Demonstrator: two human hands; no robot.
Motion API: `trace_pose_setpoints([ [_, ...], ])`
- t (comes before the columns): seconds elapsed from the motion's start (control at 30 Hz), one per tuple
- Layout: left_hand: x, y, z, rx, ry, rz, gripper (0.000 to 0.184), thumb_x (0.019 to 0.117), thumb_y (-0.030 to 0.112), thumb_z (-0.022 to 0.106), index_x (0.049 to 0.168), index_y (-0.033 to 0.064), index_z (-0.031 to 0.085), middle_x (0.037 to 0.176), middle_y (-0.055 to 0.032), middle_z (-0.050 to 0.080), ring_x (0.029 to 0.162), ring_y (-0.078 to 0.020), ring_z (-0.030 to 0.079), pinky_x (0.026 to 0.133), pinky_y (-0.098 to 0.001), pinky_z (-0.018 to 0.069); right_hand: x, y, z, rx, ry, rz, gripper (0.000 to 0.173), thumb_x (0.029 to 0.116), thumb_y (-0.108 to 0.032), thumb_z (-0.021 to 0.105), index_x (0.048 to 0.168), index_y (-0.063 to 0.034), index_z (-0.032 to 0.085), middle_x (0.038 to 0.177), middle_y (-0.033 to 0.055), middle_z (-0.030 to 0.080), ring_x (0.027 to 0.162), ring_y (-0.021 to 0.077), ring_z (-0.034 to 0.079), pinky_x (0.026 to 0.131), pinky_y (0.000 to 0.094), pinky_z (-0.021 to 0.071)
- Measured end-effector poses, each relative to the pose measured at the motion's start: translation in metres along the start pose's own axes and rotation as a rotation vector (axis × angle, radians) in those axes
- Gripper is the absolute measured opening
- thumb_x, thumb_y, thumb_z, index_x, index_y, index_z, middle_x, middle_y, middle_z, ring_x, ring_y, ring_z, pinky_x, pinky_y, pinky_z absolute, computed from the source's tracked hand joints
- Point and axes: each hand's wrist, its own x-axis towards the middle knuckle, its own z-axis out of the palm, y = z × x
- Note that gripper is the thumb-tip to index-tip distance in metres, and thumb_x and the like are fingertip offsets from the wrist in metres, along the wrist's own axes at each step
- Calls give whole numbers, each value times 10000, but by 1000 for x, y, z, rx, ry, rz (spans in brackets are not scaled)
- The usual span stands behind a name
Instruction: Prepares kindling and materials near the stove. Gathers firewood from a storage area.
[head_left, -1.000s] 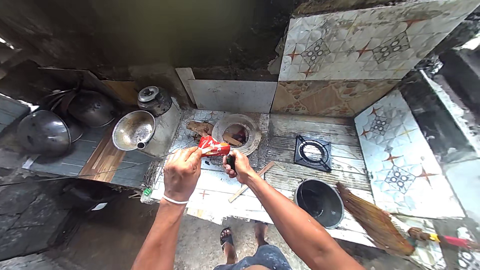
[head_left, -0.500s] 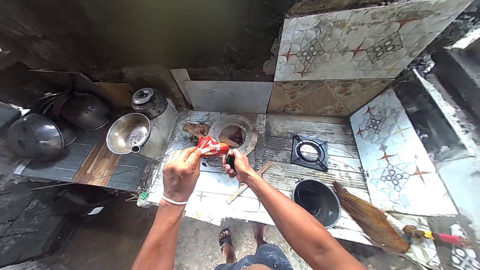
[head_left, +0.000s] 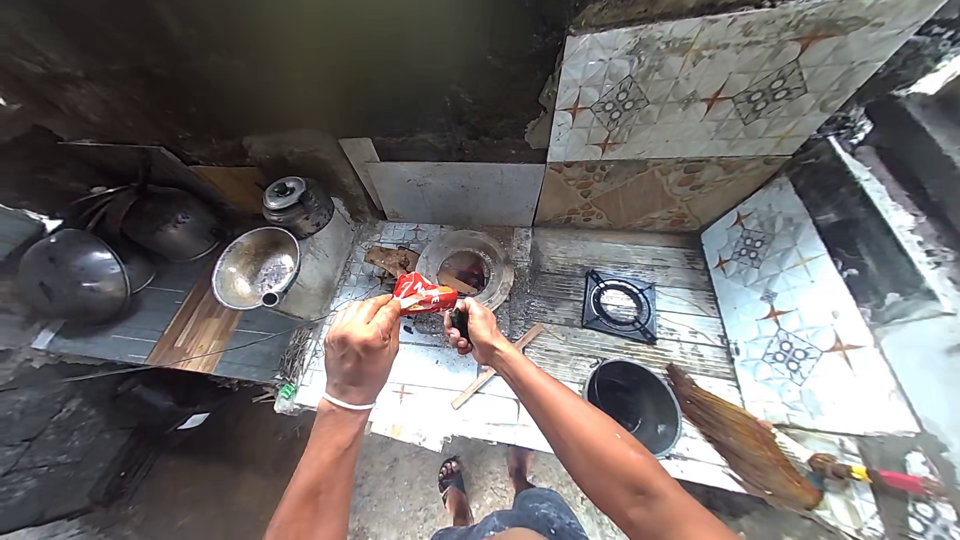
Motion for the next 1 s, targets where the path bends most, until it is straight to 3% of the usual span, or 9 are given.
trace_pose_setpoints([
  [0.3, 3, 2, -1, -7, 12, 6, 211, 990, 184, 598, 999, 122, 800, 1067, -74, 772, 962, -248, 734, 836, -414, 587, -1, 1, -3, -4, -8, 2, 564, 1094, -395, 153, 923, -78, 586, 587, 21, 516, 407, 102, 423, 372, 231, 336],
  [0.5, 6, 1, 6, -4, -1, 4, 211, 992, 190, 600, 1000, 125, 800, 1062, -70, 772, 953, -245, 735, 822, -416, 588, -3, 5, -13, 13, 0, 7, 487, 1088, -386, 221, 962, -83, 582, 577, 24, 504, 399, 106, 421, 366, 234, 341],
  [1.0, 10, 6, 18, -27, -49, 26, 224, 1002, 201, 591, 1004, 123, 800, 1074, -77, 773, 971, -252, 735, 845, -425, 588, -2, 7, -21, 36, 50, 33, 479, 1094, -385, 227, 956, -85, 574, 586, 18, 509, 406, 103, 420, 372, 234, 338],
])
